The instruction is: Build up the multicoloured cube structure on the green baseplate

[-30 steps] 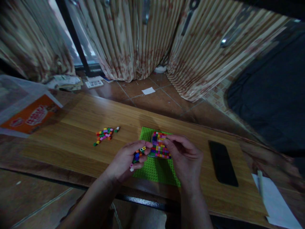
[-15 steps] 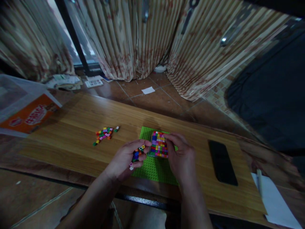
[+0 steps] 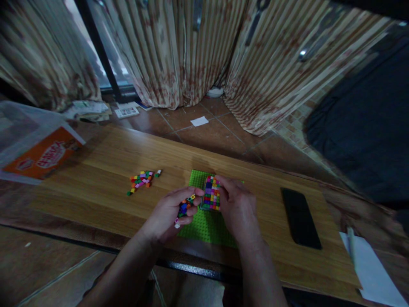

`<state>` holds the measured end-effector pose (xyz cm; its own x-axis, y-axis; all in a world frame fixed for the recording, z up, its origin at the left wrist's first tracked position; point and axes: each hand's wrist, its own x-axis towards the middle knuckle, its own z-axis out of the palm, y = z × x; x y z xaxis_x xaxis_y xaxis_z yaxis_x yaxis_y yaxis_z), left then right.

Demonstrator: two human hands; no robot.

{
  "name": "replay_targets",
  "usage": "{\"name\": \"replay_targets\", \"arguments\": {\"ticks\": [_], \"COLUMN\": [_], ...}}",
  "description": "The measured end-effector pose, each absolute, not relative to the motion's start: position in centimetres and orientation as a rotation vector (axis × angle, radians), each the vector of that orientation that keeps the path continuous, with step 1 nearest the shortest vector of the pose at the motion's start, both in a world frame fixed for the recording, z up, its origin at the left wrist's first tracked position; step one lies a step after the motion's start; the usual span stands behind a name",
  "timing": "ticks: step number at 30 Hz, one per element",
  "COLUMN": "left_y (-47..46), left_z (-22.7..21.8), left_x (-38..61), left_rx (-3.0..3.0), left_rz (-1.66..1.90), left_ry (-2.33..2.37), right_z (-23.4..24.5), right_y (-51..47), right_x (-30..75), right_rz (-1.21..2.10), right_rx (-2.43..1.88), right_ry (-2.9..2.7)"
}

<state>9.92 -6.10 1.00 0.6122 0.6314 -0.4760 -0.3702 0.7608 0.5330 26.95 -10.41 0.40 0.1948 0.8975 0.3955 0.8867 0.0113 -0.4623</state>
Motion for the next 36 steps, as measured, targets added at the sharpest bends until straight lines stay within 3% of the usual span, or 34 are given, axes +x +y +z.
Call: {"name": "replay_targets", "arguments": {"ticks": [26, 36], "left_y": [-6.2, -6.1], "left_z": [0.9, 1.0], "left_x": [10.0, 10.0], "left_rx": [0.426, 0.420], "left_rz": [0.600, 0.606], "left_ry": [0.708, 0.714], "right_z": [0.7, 0.1], "right_y": [-9.6, -9.5], "right_x": [26.7, 27.4], "right_rz": [0.058, 0.231], "right_rx": [-1.876, -1.915], "right_ry": [-1.728, -1.371]}}
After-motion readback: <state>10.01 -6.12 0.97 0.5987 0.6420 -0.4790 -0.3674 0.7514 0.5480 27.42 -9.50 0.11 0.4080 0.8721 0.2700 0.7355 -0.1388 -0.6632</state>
